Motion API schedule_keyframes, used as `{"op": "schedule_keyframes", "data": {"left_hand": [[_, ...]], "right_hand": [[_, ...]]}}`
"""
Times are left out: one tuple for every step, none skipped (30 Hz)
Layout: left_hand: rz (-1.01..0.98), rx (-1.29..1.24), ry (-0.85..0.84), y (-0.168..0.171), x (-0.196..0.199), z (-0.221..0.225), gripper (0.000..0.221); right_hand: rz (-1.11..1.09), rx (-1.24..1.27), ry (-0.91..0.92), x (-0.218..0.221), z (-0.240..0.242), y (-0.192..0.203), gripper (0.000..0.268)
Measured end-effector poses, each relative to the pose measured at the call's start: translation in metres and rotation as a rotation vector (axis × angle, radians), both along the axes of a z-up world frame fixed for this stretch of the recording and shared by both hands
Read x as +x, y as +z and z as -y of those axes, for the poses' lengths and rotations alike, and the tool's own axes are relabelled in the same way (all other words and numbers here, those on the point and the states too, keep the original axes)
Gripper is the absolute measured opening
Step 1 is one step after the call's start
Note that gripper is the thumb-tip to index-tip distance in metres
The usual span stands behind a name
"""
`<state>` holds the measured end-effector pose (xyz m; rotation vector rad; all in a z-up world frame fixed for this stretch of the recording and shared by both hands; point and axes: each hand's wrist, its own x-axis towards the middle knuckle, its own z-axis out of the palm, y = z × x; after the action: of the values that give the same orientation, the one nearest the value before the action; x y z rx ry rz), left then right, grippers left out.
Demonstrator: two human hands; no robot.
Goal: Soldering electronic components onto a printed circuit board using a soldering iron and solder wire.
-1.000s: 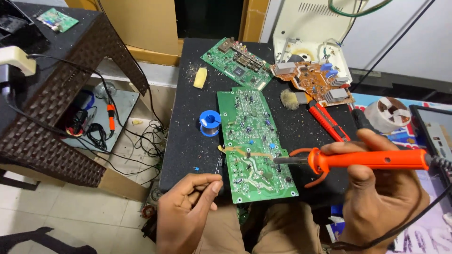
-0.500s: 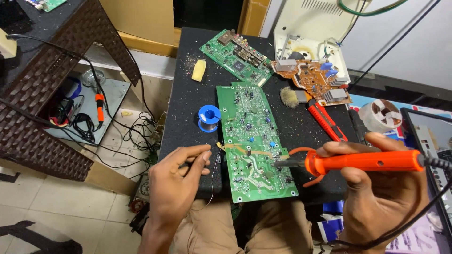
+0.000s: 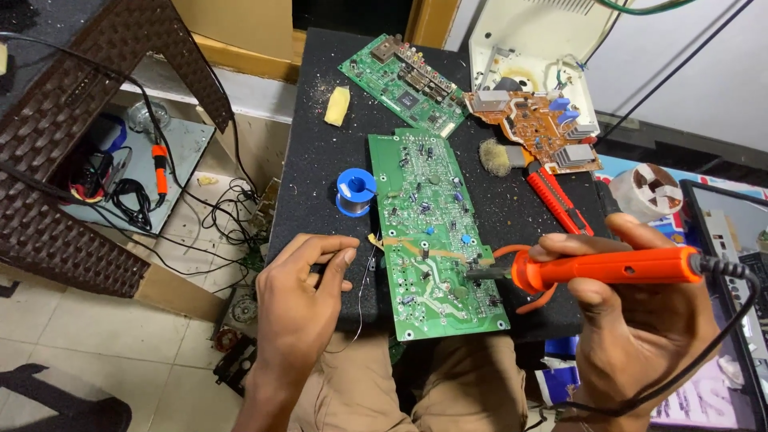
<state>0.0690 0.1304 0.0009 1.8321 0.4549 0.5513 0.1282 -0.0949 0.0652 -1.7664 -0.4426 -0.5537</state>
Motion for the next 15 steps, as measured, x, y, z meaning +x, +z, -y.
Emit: {"op": "schedule_keyframes", "data": {"left_hand": [[-0.003,0.005,-0.001,0.0,0.0,0.001,0.016],[-0.004,0.005,-0.001,0.0,0.0,0.001,0.016],[0.001,0.023,0.003,-0.001,0.0,0.001,0.016],[0.005,0.04,0.009,-0.002,0.0,0.001,0.016],[0.004,0.039,0.009,-0.003,0.0,0.001,0.016],[0.0,0.041,0.01,-0.003,0.0,0.002,0.016],[-0.003,0.043,0.01,-0.003,0.001,0.002,0.016],[-0.003,0.042,0.012,-0.004,0.001,0.001,0.016],[0.018,0.073,0.011,-0.005,0.0,0.001,0.016],[0.038,0.104,0.01,-0.006,0.0,0.001,0.015],[0.037,0.103,0.011,-0.006,0.0,0.001,0.015],[0.007,0.112,0.015,-0.007,-0.001,0.001,0.016],[-0.024,0.121,0.019,-0.007,-0.001,0.001,0.016],[-0.027,0.117,0.019,-0.007,-0.001,0.002,0.016],[0.013,0.155,0.027,-0.008,-0.001,0.003,0.015]], "right_hand": [[-0.006,0.026,0.007,0.001,0.001,-0.001,0.057],[-0.006,0.026,0.007,0.002,0.001,-0.002,0.057],[0.0,0.033,0.013,0.002,0.002,-0.003,0.057],[0.005,0.039,0.02,0.002,0.003,-0.004,0.057],[0.004,0.038,0.02,0.002,0.001,-0.003,0.057],[-0.004,0.039,0.007,0.002,0.0,-0.002,0.055],[-0.013,0.039,-0.006,0.002,-0.002,-0.001,0.053],[-0.013,0.039,-0.005,0.002,-0.002,0.0,0.053],[-0.016,0.033,-0.002,0.002,-0.003,0.001,0.054],[-0.02,0.027,0.0,0.002,-0.004,0.003,0.055],[-0.021,0.025,0.001,0.003,-0.004,0.003,0.055],[-0.023,-0.001,-0.014,0.003,-0.004,0.004,0.051],[-0.026,-0.028,-0.028,0.003,-0.004,0.005,0.047],[-0.029,-0.033,-0.028,0.003,-0.006,0.008,0.047],[-0.032,-0.042,-0.009,0.004,-0.008,0.011,0.051]]}}
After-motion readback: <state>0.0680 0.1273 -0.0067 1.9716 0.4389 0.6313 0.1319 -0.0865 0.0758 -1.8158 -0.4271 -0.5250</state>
